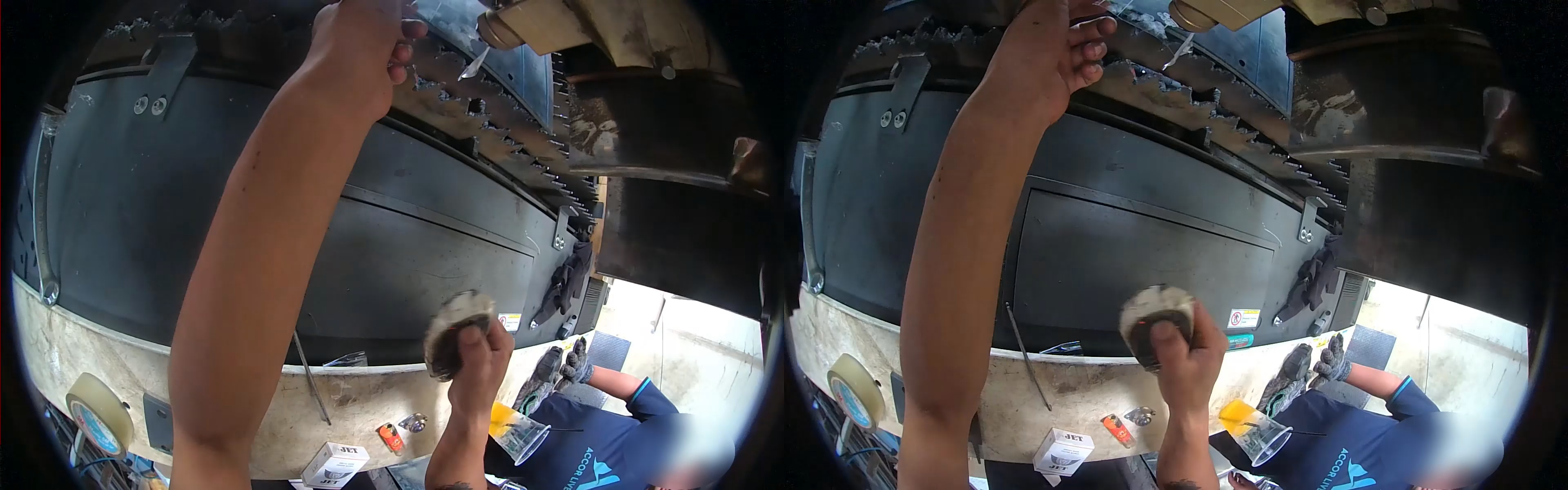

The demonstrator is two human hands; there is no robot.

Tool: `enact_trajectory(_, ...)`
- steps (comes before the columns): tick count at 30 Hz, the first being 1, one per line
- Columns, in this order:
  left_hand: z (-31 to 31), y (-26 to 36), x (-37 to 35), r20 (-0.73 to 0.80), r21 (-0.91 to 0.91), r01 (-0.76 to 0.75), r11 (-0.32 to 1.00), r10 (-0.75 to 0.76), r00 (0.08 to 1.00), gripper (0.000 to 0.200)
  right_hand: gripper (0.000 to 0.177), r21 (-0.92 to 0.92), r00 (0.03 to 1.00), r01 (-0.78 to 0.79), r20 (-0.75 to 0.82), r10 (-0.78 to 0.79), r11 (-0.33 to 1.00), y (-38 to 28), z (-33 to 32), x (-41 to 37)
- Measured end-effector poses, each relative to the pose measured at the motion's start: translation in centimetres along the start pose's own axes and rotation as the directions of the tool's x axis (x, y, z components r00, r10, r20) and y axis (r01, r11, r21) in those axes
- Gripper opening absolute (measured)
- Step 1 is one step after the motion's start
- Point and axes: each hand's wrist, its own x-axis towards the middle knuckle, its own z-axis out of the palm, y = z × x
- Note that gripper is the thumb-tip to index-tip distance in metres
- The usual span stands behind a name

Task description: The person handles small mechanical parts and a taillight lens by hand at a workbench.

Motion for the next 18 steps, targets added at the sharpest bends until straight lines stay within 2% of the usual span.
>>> enact_trajectory(1,0.0,-0.1,0.0,-0.002,-0.002,0.0,1.0,0.0,1.0,0.018,0.048,-0.003,1.0,0.0,0.002,0.0,1.0,-0.6,0.0,0.1)
enact_trajectory(3,0.2,0.1,-0.1,-0.002,0.028,0.028,0.999,-0.028,1.0,0.017,0.029,-0.42,0.965,0.089,0.26,0.026,0.903,-1.5,-0.2,0.4)
enact_trajectory(9,1.1,0.9,-1.0,-0.061,0.067,0.101,0.993,-0.097,0.993,0.013,0.033,-0.556,0.887,0.26,0.46,0.032,0.79,-3.4,0.8,1.8)
enact_trajectory(11,1.3,1.1,-1.2,-0.06,0.09,0.107,0.99,-0.102,0.993,0.013,0.033,-0.426,0.797,0.425,0.594,-0.108,0.798,-4.2,0.6,3.3)
enact_trajectory(12,1.4,1.2,-1.2,-0.046,0.117,0.121,0.986,-0.116,0.992,0.012,0.031,-0.407,0.866,0.315,0.492,-0.085,0.857,-4.3,0.7,4.1)
enact_trajectory(13,1.4,1.2,-1.2,-0.049,0.119,0.12,0.986,-0.115,0.992,0.012,0.027,-0.315,0.945,0.149,0.325,-0.041,0.937,-4.5,1.4,5.2)
enact_trajectory(14,1.4,1.1,-1.1,-0.045,0.121,0.116,0.986,-0.111,0.993,0.012,0.026,-0.171,0.967,0.174,0.218,-0.135,0.97,-5.2,2.6,6.7)
enact_trajectory(16,1.1,0.4,-0.5,-0.037,0.126,0.112,0.986,-0.108,0.993,0.012,0.034,0.253,0.981,0.068,0.159,-0.11,0.965,-6.1,4.3,11.0)
enact_trajectory(18,-0.1,-0.9,0.4,0.15,0.038,-0.049,0.998,0.043,0.988,0.012,0.039,0.529,0.949,-0.173,0.315,-0.003,0.831,-6.7,5.7,15.3)
